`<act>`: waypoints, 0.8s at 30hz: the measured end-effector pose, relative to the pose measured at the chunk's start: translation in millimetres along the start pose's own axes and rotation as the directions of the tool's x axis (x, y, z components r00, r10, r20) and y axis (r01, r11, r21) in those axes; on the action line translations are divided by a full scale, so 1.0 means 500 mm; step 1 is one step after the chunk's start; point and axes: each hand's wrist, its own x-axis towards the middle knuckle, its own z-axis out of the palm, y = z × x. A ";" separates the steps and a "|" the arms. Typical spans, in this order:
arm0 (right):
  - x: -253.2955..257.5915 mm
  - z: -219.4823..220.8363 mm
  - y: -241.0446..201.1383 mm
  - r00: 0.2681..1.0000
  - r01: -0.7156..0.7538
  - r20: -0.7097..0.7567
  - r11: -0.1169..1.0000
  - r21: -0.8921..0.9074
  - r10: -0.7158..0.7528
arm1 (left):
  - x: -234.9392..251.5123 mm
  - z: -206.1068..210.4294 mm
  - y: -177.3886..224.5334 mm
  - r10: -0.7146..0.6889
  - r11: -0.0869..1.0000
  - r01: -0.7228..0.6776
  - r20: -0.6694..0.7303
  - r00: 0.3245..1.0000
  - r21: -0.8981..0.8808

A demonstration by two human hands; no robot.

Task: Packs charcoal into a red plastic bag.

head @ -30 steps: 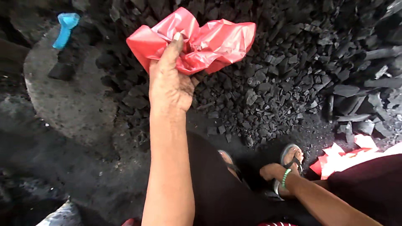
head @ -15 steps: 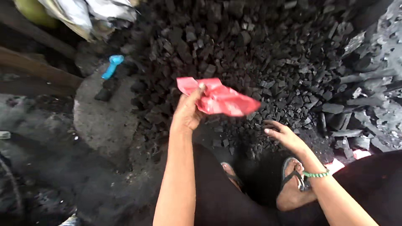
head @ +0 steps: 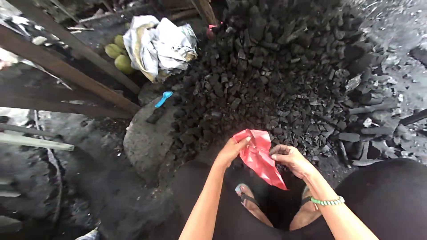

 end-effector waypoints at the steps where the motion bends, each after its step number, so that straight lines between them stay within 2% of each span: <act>1: -0.007 -0.003 -0.001 1.000 0.026 -0.018 0.999 0.038 -0.025 | -0.007 0.002 0.006 0.039 0.999 -0.039 -0.028 0.999 -0.005; 3: -0.022 -0.005 -0.010 0.996 0.074 -0.051 0.992 0.101 -0.069 | -0.019 0.009 0.018 0.119 0.992 -0.123 -0.121 0.986 -0.032; 5: -0.035 -0.008 -0.023 0.995 0.098 -0.042 0.992 0.078 -0.095 | -0.026 0.017 0.029 0.188 0.977 -0.207 -0.232 0.954 -0.059; 6: -0.040 -0.009 -0.029 0.994 0.106 -0.020 0.994 -0.002 -0.106 | -0.029 0.021 0.034 0.214 0.968 -0.240 -0.268 0.939 -0.070; 8: -0.051 -0.011 -0.045 0.990 0.142 0.014 0.950 -0.279 -0.144 | -0.036 0.028 0.041 0.264 0.955 -0.291 -0.283 0.922 -0.059; 10: -0.059 -0.002 -0.069 0.973 0.169 -0.063 0.873 -0.458 -0.221 | -0.042 0.039 0.043 0.314 0.947 -0.321 -0.223 0.923 0.008; 12: -0.060 0.009 -0.096 0.947 0.200 -0.129 0.851 -0.485 -0.295 | -0.051 0.056 0.042 0.336 0.939 -0.326 -0.094 0.937 0.106; 14: -0.058 0.016 -0.120 0.952 0.211 -0.083 0.832 -0.512 -0.293 | -0.061 0.075 0.041 0.349 0.911 -0.358 0.079 0.934 0.203; 16: -0.053 0.013 -0.126 0.975 0.193 0.009 0.822 -0.536 -0.224 | -0.063 0.093 0.040 0.341 0.897 -0.374 0.170 0.925 0.237; 18: -0.053 0.007 -0.117 0.986 0.162 0.048 0.860 -0.484 -0.158 | -0.068 0.104 0.039 0.375 0.869 -0.405 0.154 0.914 0.285; 21: -0.067 -0.004 -0.091 0.994 0.076 0.103 0.914 -0.398 -0.038 | -0.088 0.110 0.037 0.499 0.760 -0.478 0.076 0.863 0.441; 23: -0.077 -0.007 -0.085 0.987 0.021 0.158 0.938 -0.346 0.036 | -0.092 0.121 0.038 0.530 0.699 -0.497 0.094 0.843 0.514; 24: -0.080 -0.005 -0.084 0.988 0.030 0.151 0.942 -0.334 0.022 | -0.090 0.127 0.040 0.522 0.673 -0.497 0.125 0.844 0.548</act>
